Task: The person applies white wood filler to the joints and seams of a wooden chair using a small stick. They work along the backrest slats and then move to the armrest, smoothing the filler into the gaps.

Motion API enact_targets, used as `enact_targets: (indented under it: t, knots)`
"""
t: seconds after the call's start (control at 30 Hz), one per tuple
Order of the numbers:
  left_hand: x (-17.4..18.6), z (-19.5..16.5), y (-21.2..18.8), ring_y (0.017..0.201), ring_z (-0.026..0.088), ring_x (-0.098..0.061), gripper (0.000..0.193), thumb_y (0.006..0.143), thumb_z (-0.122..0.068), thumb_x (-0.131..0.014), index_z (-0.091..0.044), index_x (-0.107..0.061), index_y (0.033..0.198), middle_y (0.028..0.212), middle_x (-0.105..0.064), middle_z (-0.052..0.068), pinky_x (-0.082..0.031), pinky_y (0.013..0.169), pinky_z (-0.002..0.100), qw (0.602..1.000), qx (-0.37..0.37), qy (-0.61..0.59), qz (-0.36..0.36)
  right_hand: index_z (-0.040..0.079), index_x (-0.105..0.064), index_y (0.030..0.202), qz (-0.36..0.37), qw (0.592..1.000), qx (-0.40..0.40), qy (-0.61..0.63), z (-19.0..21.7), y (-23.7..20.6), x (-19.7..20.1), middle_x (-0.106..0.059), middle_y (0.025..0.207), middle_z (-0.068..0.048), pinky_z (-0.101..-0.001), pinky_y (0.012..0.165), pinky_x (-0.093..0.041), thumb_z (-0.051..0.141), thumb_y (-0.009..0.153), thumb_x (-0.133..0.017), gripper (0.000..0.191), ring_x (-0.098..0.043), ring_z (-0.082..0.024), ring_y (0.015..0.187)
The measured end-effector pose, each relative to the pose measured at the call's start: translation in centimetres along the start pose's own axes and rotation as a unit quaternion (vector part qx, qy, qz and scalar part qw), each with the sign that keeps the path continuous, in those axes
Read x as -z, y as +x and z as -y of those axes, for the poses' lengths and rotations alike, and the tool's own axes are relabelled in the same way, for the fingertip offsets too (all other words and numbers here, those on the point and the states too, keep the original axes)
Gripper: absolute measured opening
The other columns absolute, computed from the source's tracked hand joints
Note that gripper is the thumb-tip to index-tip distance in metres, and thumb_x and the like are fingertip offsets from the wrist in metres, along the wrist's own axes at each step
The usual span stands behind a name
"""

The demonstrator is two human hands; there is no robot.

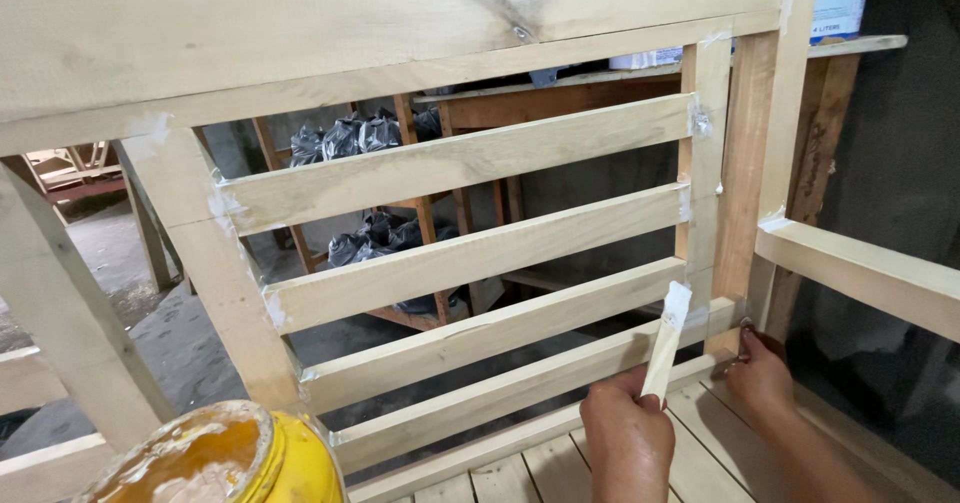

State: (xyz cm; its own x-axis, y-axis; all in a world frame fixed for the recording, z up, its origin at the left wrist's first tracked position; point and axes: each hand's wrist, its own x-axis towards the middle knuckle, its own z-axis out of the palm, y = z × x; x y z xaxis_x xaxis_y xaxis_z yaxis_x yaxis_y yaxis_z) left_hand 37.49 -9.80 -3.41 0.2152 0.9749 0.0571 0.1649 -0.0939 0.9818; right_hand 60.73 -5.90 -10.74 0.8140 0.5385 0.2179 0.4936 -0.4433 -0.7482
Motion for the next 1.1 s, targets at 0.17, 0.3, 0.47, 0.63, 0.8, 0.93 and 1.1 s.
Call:
enact_targets:
  t: [0.17, 0.3, 0.47, 0.63, 0.8, 0.93, 1.1]
  knots:
    - [-0.1, 0.2, 0.1, 0.086, 0.025, -0.077, 0.036, 0.084, -0.001, -0.064, -0.014, -0.08, 0.113, 0.09, -0.078, 0.016, -0.057, 0.079, 0.034, 1.0, -0.012, 0.022, 0.01, 0.025, -0.048, 0.157, 0.002, 0.999, -0.006, -0.036, 0.2, 0.2, -0.1, -0.064, 0.141, -0.015, -0.0427, 0.103, -0.05, 0.008, 0.093, -0.059, 0.067, -0.065, -0.036, 0.121]
    - [-0.3, 0.3, 0.1, 0.085, 0.024, -0.078, 0.032, 0.084, -0.002, -0.066, -0.012, -0.078, 0.112, 0.09, -0.078, 0.015, -0.058, 0.079, 0.035, 1.0, -0.017, 0.006, 0.003, 0.031, -0.05, 0.155, 0.011, 1.0, -0.017, -0.012, -0.4, -0.4, 0.0, -0.06, 0.147, -0.012, -0.0426, 0.106, -0.048, 0.008, 0.094, -0.058, 0.066, -0.063, -0.035, 0.125]
    - [-0.3, 0.4, 0.2, 0.085, 0.026, -0.077, 0.035, 0.084, -0.001, -0.064, -0.014, -0.08, 0.112, 0.09, -0.077, 0.017, -0.057, 0.078, 0.035, 0.999, -0.019, 0.028, 0.012, 0.026, -0.05, 0.156, 0.016, 0.999, 0.005, -0.034, -0.3, -0.7, 0.1, -0.062, 0.147, -0.014, -0.0432, 0.108, -0.049, 0.01, 0.098, -0.056, 0.061, -0.064, -0.036, 0.126]
    - [-0.3, 0.2, 0.2, 0.087, 0.023, -0.079, 0.033, 0.084, -0.002, -0.066, -0.011, -0.077, 0.114, 0.093, -0.079, 0.015, -0.059, 0.079, 0.033, 1.0, -0.017, 0.009, 0.0, 0.016, -0.043, 0.16, 0.023, 0.996, 0.022, -0.083, 0.5, -0.7, 0.4, -0.061, 0.145, -0.018, -0.0432, 0.106, -0.048, 0.007, 0.089, -0.065, 0.075, -0.063, -0.038, 0.126]
    - [-0.2, -0.1, -0.1, 0.084, 0.024, -0.078, 0.033, 0.086, -0.003, -0.064, -0.012, -0.079, 0.113, 0.091, -0.078, 0.016, -0.058, 0.079, 0.034, 1.0, 0.003, 0.002, 0.014, 0.016, -0.046, 0.156, 0.035, 0.996, 0.034, -0.073, 0.3, -0.2, 0.0, -0.06, 0.145, -0.016, -0.042, 0.104, -0.048, 0.008, 0.089, -0.061, 0.069, -0.062, -0.036, 0.126]
    - [-0.6, 0.0, -0.2, 0.084, 0.023, -0.078, 0.029, 0.087, -0.003, -0.065, -0.01, -0.079, 0.111, 0.09, -0.079, 0.014, -0.058, 0.078, 0.034, 1.0, 0.0, -0.01, 0.018, 0.018, -0.049, 0.154, 0.009, 0.998, 0.06, -0.005, -0.6, -0.3, 0.0, -0.059, 0.144, -0.016, -0.0415, 0.103, -0.047, 0.003, 0.082, -0.063, 0.074, -0.06, -0.036, 0.125]
    - [-1.0, 0.7, 0.1, 0.083, 0.023, -0.078, 0.029, 0.086, -0.002, -0.066, -0.009, -0.079, 0.111, 0.089, -0.079, 0.014, -0.058, 0.077, 0.034, 1.0, -0.024, -0.012, 0.01, 0.021, -0.056, 0.153, -0.021, 0.997, 0.038, -0.063, -0.9, -0.2, 0.8, -0.068, 0.136, -0.018, -0.0425, 0.104, -0.05, 0.013, 0.093, -0.061, 0.061, -0.065, -0.036, 0.121]
